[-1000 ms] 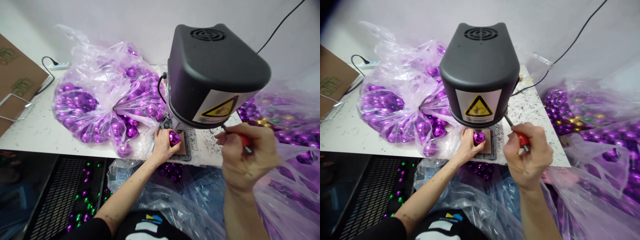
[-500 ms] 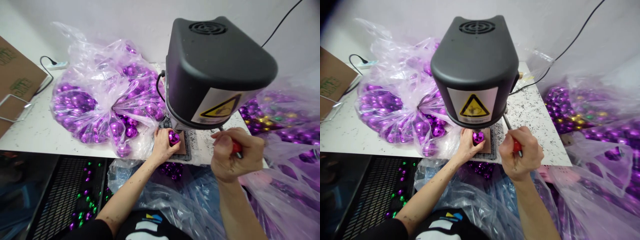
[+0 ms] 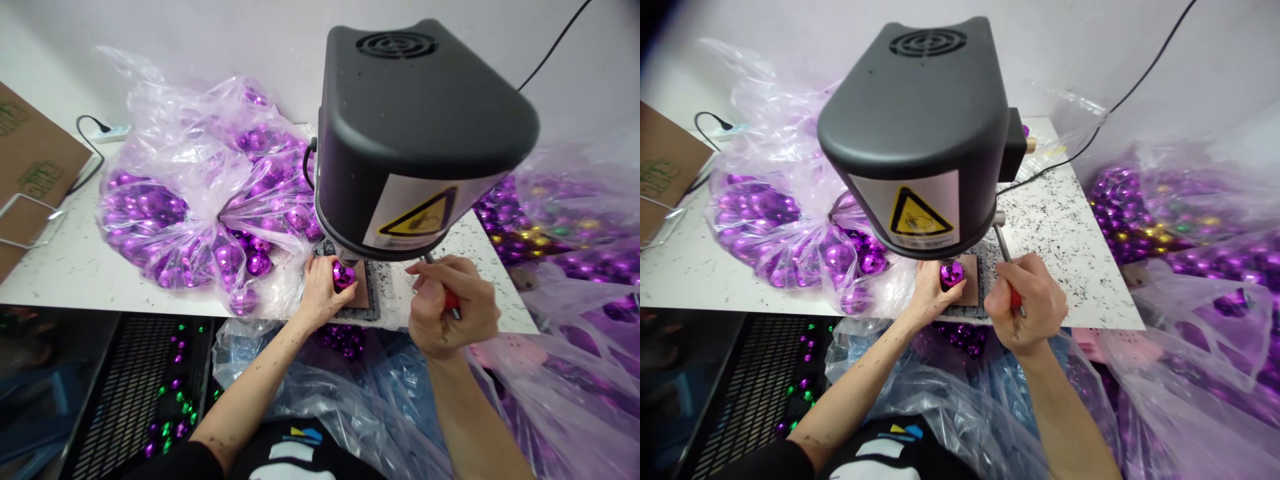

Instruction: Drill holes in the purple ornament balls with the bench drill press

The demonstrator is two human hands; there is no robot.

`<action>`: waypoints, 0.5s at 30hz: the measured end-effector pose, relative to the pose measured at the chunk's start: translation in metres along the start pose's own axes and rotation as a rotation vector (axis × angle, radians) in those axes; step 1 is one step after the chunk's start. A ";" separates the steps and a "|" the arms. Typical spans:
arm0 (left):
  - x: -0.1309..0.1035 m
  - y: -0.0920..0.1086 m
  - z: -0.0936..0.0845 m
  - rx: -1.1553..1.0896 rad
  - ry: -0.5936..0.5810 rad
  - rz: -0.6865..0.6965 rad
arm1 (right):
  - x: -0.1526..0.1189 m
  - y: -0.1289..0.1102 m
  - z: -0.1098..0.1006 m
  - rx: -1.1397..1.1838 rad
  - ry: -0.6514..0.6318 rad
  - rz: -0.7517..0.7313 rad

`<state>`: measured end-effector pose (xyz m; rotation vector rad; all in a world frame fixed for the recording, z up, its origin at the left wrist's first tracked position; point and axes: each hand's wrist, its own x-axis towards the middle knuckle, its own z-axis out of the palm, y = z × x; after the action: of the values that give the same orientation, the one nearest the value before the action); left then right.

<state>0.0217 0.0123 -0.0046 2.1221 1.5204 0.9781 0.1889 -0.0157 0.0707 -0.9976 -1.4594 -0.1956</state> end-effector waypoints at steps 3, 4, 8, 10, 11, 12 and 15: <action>0.000 0.000 0.001 0.001 0.000 -0.003 | -0.004 0.004 0.004 0.048 0.043 0.007; 0.000 0.000 0.001 0.001 0.001 -0.005 | -0.007 0.007 0.006 0.053 0.055 0.004; 0.000 0.000 0.001 0.003 0.013 -0.006 | -0.019 0.015 0.012 0.003 0.024 -0.010; -0.001 0.000 0.000 0.000 0.017 -0.002 | -0.020 0.014 0.011 -0.010 0.014 -0.008; -0.001 0.000 0.000 -0.006 0.016 0.002 | -0.017 0.011 0.009 -0.007 0.020 -0.002; -0.001 0.000 0.000 -0.013 0.015 0.006 | -0.011 0.007 0.007 -0.008 0.021 0.007; 0.001 0.000 0.001 -0.036 0.008 0.011 | 0.022 -0.006 0.002 -0.045 0.049 0.068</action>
<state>0.0228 0.0134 -0.0050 2.1066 1.4852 1.0113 0.1877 -0.0079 0.0922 -1.0698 -1.3796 -0.2029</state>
